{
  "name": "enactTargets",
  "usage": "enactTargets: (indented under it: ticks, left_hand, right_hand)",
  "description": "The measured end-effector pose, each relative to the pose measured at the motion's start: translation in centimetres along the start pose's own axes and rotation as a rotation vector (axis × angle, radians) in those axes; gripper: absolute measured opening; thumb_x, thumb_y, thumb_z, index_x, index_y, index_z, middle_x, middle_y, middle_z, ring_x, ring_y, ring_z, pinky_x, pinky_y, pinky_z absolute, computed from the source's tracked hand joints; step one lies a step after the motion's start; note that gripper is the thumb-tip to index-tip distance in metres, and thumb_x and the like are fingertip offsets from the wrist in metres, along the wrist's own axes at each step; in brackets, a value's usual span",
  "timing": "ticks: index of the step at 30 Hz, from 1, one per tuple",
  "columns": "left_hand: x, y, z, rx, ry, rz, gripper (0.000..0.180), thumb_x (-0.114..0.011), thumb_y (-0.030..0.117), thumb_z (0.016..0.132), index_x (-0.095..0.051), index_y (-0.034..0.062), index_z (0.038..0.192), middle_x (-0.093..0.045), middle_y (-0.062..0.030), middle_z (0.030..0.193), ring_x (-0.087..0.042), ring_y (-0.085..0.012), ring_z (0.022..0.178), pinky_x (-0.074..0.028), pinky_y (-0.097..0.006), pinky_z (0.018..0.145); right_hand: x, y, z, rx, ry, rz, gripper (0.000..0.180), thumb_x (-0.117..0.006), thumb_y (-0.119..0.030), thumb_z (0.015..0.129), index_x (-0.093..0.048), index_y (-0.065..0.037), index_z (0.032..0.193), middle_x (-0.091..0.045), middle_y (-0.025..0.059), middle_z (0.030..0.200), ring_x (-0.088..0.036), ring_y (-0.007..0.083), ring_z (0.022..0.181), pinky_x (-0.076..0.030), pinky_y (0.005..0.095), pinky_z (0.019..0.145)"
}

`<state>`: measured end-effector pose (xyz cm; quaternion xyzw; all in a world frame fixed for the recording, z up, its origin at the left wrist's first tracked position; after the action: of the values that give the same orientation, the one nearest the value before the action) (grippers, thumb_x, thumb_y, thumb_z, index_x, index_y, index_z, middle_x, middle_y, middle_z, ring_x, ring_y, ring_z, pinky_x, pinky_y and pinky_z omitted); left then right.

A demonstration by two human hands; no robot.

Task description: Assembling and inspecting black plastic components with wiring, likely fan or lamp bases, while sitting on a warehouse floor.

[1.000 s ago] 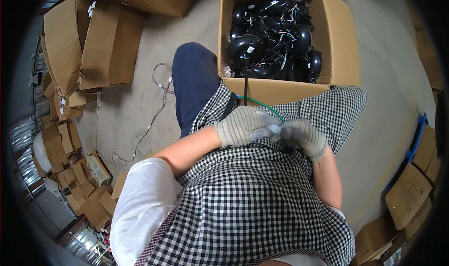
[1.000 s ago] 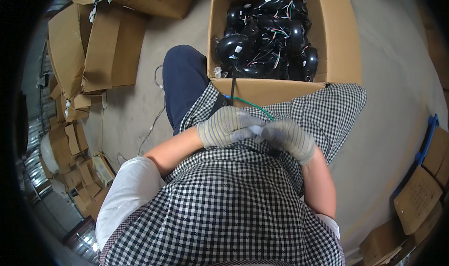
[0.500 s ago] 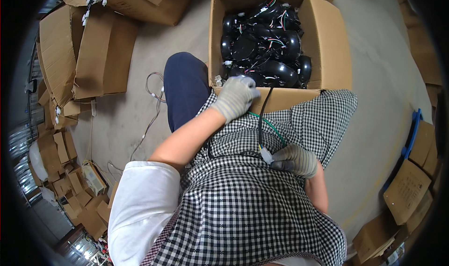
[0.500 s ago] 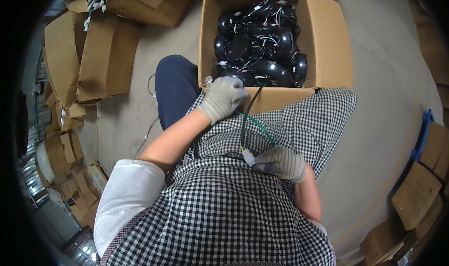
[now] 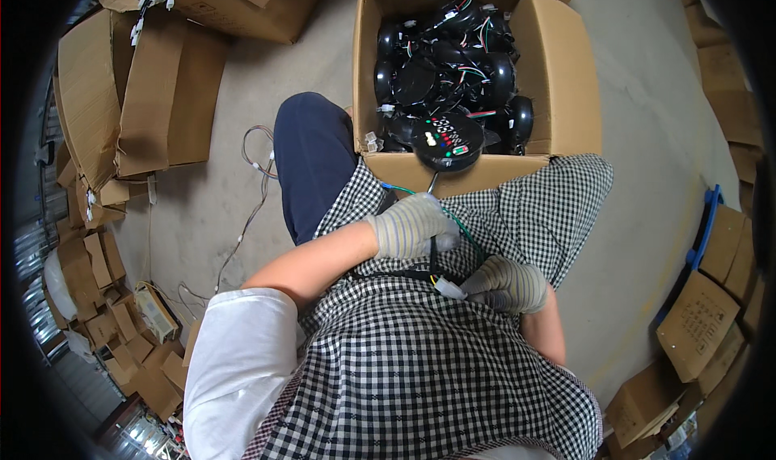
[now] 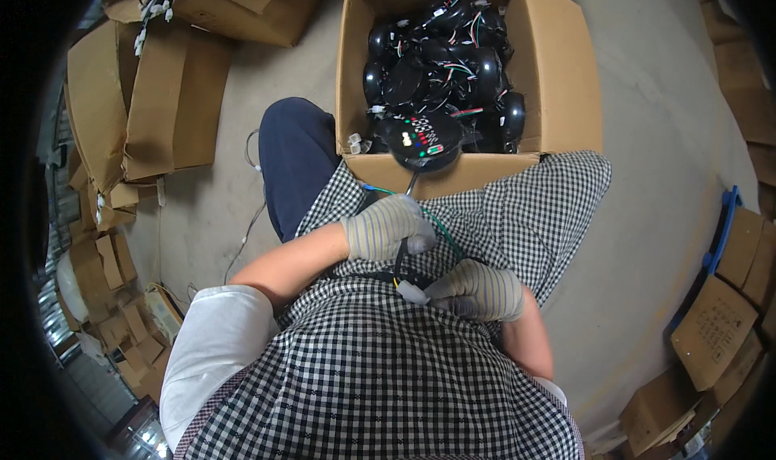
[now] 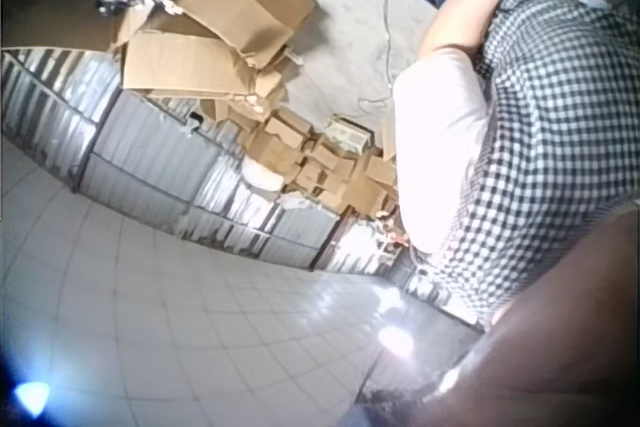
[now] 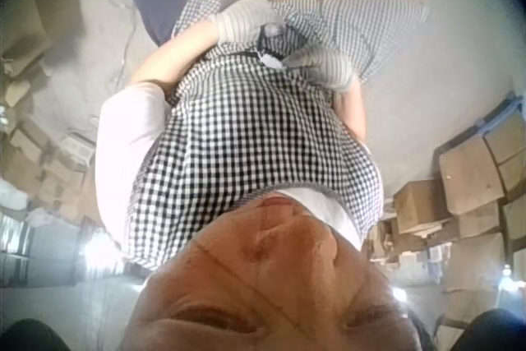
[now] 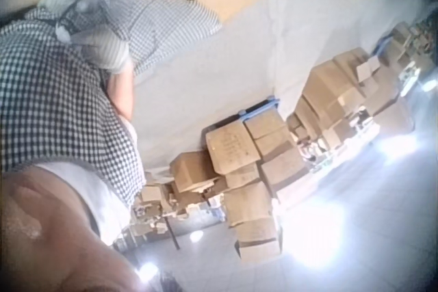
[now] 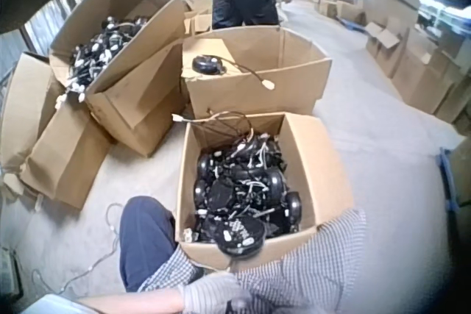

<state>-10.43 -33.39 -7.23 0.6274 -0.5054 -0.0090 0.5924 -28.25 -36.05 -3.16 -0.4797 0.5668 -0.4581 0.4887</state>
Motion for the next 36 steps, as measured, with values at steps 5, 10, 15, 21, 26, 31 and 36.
enactTargets:
  ticks: [5,10,15,21,26,31,36]
  left_hand:
    - [-1.0,-0.9,-0.5,-0.139,0.186,-0.157,0.028,-0.064,0.009,0.064,-0.067,0.0083,0.092,-0.064,-0.0111,0.077,-0.063,-0.0304,0.079,-0.048,-0.038,0.074]
    - [0.4,1.1,-1.8,-0.201,0.263,-0.467,0.031,-0.064,0.028,0.082,-0.066,0.0058,0.103,-0.063,-0.0135,0.077,-0.061,-0.0307,0.072,-0.048,-0.039,0.064]
    - [0.7,0.2,-5.4,0.052,0.407,-0.496,0.034,-0.053,0.033,0.092,-0.064,0.0011,0.095,-0.065,-0.0143,0.082,-0.062,-0.0291,0.077,-0.049,-0.037,0.067]
    - [3.6,-0.8,-13.3,0.292,0.764,-1.309,0.041,-0.054,0.033,0.093,-0.064,-0.0074,0.094,-0.053,0.0009,0.062,-0.038,-0.0028,0.049,-0.029,-0.018,0.047]
    - [4.0,-0.5,-14.1,0.314,0.845,-1.229,0.048,-0.056,0.042,0.09,-0.065,-0.0045,0.096,-0.051,-0.0001,0.057,-0.04,-0.0054,0.047,-0.032,-0.021,0.047]
    - [3.6,-0.6,-14.4,0.398,0.799,-1.077,0.059,-0.057,0.055,0.086,-0.066,-0.0026,0.096,-0.061,-0.0057,0.07,-0.046,-0.0079,0.052,-0.036,-0.021,0.051]
    - [5.1,-0.6,-12.8,0.355,0.857,-0.968,0.036,-0.047,0.032,0.094,-0.066,0.0007,0.097,-0.055,-0.0003,0.062,-0.048,-0.0069,0.053,-0.039,-0.021,0.053]
  right_hand:
    - [0.1,1.0,0.2,-0.068,0.039,0.124,0.025,-0.059,-0.024,0.09,-0.068,-0.001,0.092,-0.068,0.007,0.076,-0.065,0.0165,0.069,-0.052,0.0277,0.066]
    - [1.1,0.0,1.0,-0.356,0.138,0.21,0.032,-0.055,-0.031,0.093,-0.065,-0.002,0.083,-0.053,0.0032,0.06,-0.048,0.0113,0.053,-0.042,0.0262,0.051]
    - [4.7,0.4,3.3,-0.269,0.566,-0.133,0.025,-0.051,-0.024,0.094,-0.063,-0.003,0.085,-0.052,0.002,0.059,-0.049,0.011,0.053,-0.04,0.0242,0.049]
    - [16.1,1.5,10.5,-0.226,0.963,-0.736,0.027,-0.051,-0.025,0.094,-0.062,0.0,0.094,-0.062,0.0102,0.086,-0.06,0.0219,0.073,-0.047,0.032,0.066]
    - [19.1,8.9,17.0,-0.959,0.084,-1.219,0.039,-0.051,-0.036,0.091,-0.06,-0.003,0.108,-0.063,0.017,0.109,-0.06,0.0344,0.102,-0.049,0.0426,0.085]
    - [17.8,6.3,15.6,-0.9,0.281,-1.243,0.024,-0.056,-0.025,0.088,-0.067,-0.006,0.1,-0.063,0.0153,0.109,-0.06,0.0324,0.104,-0.048,0.0411,0.087]
    - [18.1,3.2,9.8,-0.171,0.821,-0.992,0.016,-0.06,-0.017,0.084,-0.068,-0.004,0.089,-0.061,0.0149,0.099,-0.059,0.0306,0.093,-0.047,0.0393,0.081]
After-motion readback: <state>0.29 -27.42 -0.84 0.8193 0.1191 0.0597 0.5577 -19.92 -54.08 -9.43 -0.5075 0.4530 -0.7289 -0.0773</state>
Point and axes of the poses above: each hand's wrist, its own z-axis towards the middle knuckle, its own x-axis out of the back of the hand, y = z × x, the point moved 3 cm from there along z, towards the middle knuckle
